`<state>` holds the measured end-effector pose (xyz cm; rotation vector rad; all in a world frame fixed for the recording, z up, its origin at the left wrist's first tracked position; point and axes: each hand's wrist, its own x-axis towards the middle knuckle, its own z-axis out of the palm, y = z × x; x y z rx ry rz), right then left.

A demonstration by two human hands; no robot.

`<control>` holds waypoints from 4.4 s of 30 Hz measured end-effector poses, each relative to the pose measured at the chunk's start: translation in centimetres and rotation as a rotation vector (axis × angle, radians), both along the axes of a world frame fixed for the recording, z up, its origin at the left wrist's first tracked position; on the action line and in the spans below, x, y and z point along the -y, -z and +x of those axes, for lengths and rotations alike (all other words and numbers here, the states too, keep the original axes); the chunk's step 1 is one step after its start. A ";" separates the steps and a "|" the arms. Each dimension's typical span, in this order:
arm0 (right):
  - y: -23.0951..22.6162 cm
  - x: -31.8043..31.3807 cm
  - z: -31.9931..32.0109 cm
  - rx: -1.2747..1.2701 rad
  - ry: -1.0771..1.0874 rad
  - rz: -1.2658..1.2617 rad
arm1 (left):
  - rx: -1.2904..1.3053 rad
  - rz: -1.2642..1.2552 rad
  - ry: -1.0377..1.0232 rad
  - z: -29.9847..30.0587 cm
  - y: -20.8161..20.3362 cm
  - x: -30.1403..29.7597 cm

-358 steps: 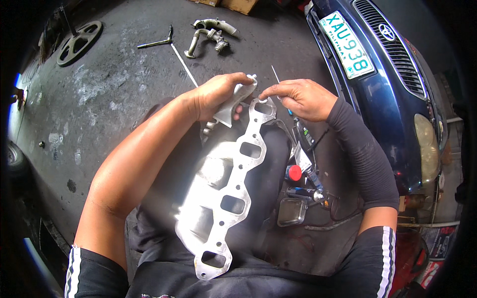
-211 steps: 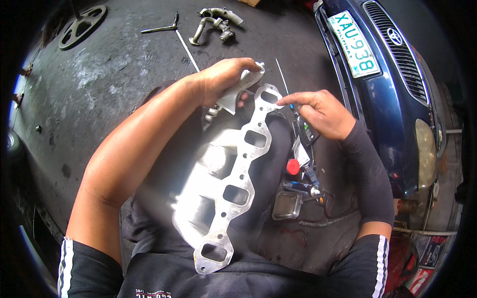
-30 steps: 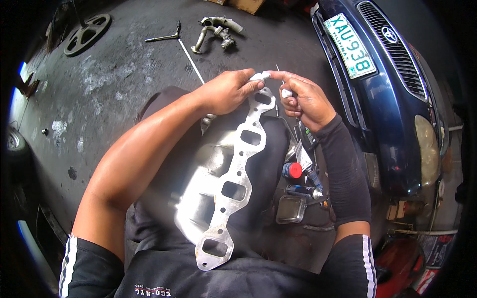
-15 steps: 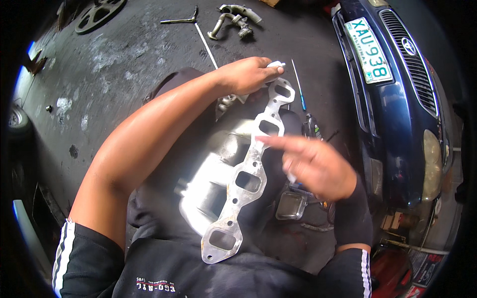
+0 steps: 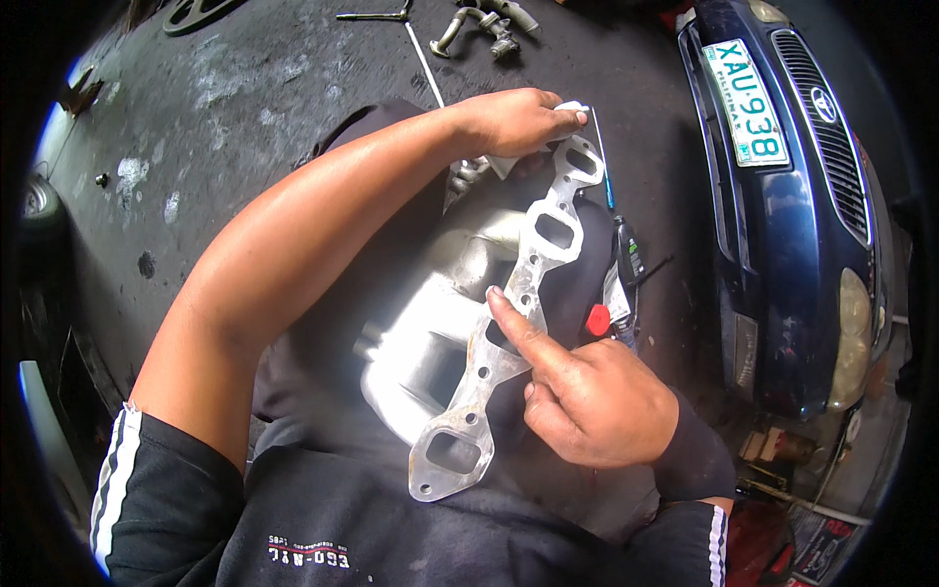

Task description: The person cleans a metal exhaust manifold with a cloth, then applies a sealant to red rubber gaskets. They place each gasket into the corresponding openings on the manifold and press them into place.

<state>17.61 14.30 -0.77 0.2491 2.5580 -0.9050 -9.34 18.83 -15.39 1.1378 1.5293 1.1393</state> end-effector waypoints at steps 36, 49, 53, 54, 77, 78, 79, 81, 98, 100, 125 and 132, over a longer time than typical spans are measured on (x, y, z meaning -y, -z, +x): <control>-2.6 -3.9 0.3 -0.070 -0.252 0.392 | 0.019 -0.021 -0.016 0.4 -0.8 0.7; -2.2 -2.0 2.9 -0.130 -0.091 0.286 | 0.042 -0.017 -0.019 0.6 -0.7 0.6; -1.7 -0.9 3.3 -0.146 -0.095 0.293 | 0.007 -0.031 -0.016 0.3 -0.8 0.8; -1.8 -0.7 3.3 -0.148 -0.105 0.268 | 0.024 -0.036 -0.015 0.2 -0.8 0.8; -2.7 -3.3 1.6 -0.203 -0.129 0.190 | -0.057 -0.029 -0.010 0.0 -0.4 0.5; -2.6 -4.0 1.4 -0.256 -0.066 0.174 | -0.129 0.020 0.003 0.1 -0.3 0.5; -2.2 -4.9 0.9 -0.249 0.073 0.116 | -0.206 0.083 0.016 0.2 -0.1 0.5; -1.0 -7.4 -0.5 -0.217 0.438 -0.010 | -0.301 0.211 0.010 0.3 0.2 0.6; 2.1 -13.1 -5.4 -0.246 0.699 -0.568 | -0.258 0.163 -0.013 0.6 0.2 0.9; 0.3 -10.9 -4.0 -0.271 0.407 -0.208 | -0.258 0.170 -0.026 0.5 0.1 0.8; -1.4 -4.6 1.1 -0.193 -0.386 0.230 | -0.262 0.091 -0.029 0.6 0.2 0.5; -1.6 -5.9 -0.1 -0.255 -0.249 0.192 | -0.272 0.181 -0.035 0.8 -0.2 0.7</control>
